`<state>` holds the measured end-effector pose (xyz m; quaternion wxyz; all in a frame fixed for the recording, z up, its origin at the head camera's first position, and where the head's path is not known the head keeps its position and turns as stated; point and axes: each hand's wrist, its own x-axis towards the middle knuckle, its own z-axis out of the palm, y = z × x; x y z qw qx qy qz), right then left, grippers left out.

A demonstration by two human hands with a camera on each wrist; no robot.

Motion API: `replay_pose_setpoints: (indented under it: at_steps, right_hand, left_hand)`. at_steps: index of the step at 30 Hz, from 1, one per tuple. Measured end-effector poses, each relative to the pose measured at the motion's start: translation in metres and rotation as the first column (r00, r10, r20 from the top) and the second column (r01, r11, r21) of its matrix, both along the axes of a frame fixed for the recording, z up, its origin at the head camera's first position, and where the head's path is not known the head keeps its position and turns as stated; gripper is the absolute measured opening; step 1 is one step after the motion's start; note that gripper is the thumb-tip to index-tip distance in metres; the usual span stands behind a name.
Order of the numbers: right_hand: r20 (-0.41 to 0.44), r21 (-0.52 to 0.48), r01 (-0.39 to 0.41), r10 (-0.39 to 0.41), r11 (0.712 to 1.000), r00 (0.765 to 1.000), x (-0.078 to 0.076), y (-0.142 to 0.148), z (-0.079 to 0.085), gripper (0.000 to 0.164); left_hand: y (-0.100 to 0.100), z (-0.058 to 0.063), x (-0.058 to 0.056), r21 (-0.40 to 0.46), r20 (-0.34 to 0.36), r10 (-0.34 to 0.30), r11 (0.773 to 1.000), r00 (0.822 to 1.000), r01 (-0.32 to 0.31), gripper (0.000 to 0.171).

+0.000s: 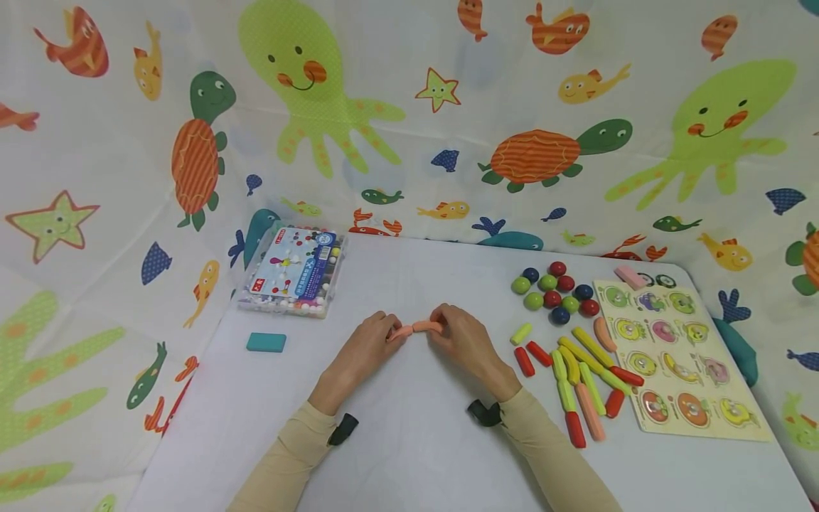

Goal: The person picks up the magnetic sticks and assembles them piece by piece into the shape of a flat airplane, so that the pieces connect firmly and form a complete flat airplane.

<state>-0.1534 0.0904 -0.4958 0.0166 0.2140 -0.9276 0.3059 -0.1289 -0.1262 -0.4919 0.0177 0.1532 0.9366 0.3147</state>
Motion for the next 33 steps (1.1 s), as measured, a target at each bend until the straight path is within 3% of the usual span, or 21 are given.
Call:
replay_pose_setpoints:
  at_steps: [18,28,33]
  right_hand:
    - [0.046,0.006,-0.006,0.006,1.0,0.999,0.001,-0.0004,-0.0034,0.027]
    - [0.006,0.014,-0.025,0.025,1.0,1.0,0.0026,0.0011,-0.0032,0.022]
    - [-0.011,-0.011,-0.083,0.083,0.996,0.996,0.0024,0.0011,-0.0038,0.026]
  left_hand:
    - [0.0006,-0.0006,-0.0008,0.004,0.027,0.012,1.0,1.0,-0.012,0.024]
    - [0.0009,0.0006,0.0001,-0.026,0.024,0.016,1.0,1.0,-0.015,0.029]
    - [0.0018,0.0008,0.0007,-0.026,0.019,0.018,0.999,1.0,-0.018,0.031]
